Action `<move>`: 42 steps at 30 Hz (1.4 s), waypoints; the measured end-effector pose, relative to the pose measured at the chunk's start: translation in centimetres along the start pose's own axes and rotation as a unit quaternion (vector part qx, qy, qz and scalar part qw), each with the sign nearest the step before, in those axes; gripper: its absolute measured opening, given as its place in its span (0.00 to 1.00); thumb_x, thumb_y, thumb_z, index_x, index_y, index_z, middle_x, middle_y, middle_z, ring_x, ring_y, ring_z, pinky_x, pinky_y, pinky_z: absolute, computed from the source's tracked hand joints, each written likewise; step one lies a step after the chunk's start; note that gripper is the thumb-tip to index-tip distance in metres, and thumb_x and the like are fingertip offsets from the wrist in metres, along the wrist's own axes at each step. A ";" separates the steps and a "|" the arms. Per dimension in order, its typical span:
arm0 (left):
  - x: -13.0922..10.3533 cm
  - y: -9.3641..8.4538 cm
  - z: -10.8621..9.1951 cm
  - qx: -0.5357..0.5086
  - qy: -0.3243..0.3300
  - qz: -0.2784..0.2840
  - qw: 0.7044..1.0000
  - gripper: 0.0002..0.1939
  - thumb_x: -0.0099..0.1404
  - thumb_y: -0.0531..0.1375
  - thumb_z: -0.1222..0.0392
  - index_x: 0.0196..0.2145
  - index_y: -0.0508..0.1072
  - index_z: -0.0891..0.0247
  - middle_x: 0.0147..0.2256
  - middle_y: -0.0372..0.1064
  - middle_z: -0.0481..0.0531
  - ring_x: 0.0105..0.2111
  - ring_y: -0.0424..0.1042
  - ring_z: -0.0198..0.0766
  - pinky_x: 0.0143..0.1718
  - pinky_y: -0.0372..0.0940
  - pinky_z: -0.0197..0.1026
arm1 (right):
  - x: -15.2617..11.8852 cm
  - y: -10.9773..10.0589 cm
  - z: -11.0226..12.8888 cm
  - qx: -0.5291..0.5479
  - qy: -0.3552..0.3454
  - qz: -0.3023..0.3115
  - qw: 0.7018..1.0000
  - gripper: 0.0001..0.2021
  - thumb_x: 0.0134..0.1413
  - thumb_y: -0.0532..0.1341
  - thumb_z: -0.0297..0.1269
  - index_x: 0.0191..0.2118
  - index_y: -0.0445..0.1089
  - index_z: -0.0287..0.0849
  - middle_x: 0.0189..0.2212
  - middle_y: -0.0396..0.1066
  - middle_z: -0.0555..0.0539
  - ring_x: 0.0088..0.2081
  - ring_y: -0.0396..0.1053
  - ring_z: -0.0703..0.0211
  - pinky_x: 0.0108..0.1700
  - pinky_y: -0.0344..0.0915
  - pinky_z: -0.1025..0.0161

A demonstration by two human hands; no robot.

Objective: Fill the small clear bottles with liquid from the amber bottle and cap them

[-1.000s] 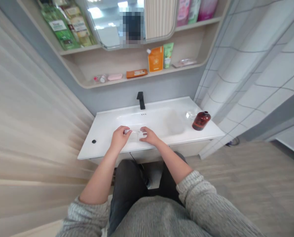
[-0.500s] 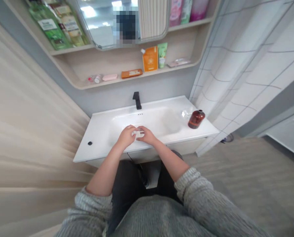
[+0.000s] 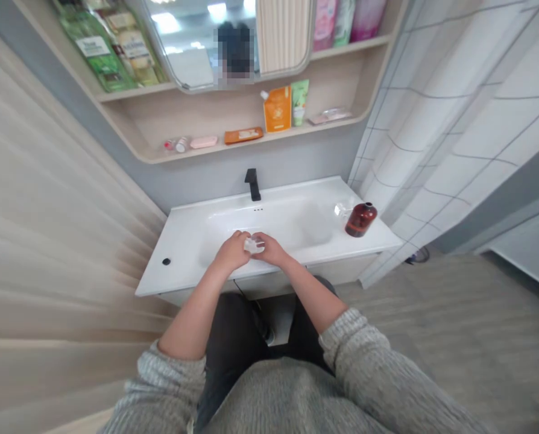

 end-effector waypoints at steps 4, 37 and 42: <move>-0.7 0.2 0.4 -0.006 -0.061 -0.087 0.994 0.28 0.70 0.65 0.52 0.65 0.70 0.60 0.52 0.78 0.65 0.49 0.80 0.57 0.52 0.72 0.52 | 0.1 0.1 -0.1 0.003 0.001 0.005 1.000 0.34 0.39 0.79 0.38 0.55 0.72 0.48 0.55 0.76 0.44 0.51 0.76 0.50 0.55 0.77 0.49; 1.3 -2.1 -1.6 0.178 -0.080 0.061 0.979 0.18 0.76 0.57 0.48 0.51 0.79 0.61 0.51 0.78 0.63 0.54 0.77 0.57 0.55 0.70 0.54 | -0.1 0.0 0.1 0.013 0.011 0.017 1.000 0.36 0.39 0.80 0.39 0.57 0.71 0.48 0.55 0.76 0.43 0.50 0.76 0.51 0.52 0.77 0.51; 1.7 -1.9 -1.7 0.120 -0.041 0.081 0.989 0.24 0.68 0.64 0.57 0.61 0.74 0.57 0.57 0.77 0.60 0.56 0.78 0.52 0.54 0.70 0.48 | -0.1 0.0 0.0 0.015 0.005 0.012 1.000 0.34 0.40 0.80 0.39 0.56 0.72 0.47 0.55 0.76 0.43 0.50 0.76 0.51 0.51 0.77 0.52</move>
Point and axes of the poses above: each hand's wrist, its own x-axis towards the middle knuckle, its own y-axis out of the palm, z = x × y, the point moved 5 cm from there along x, towards the middle knuckle
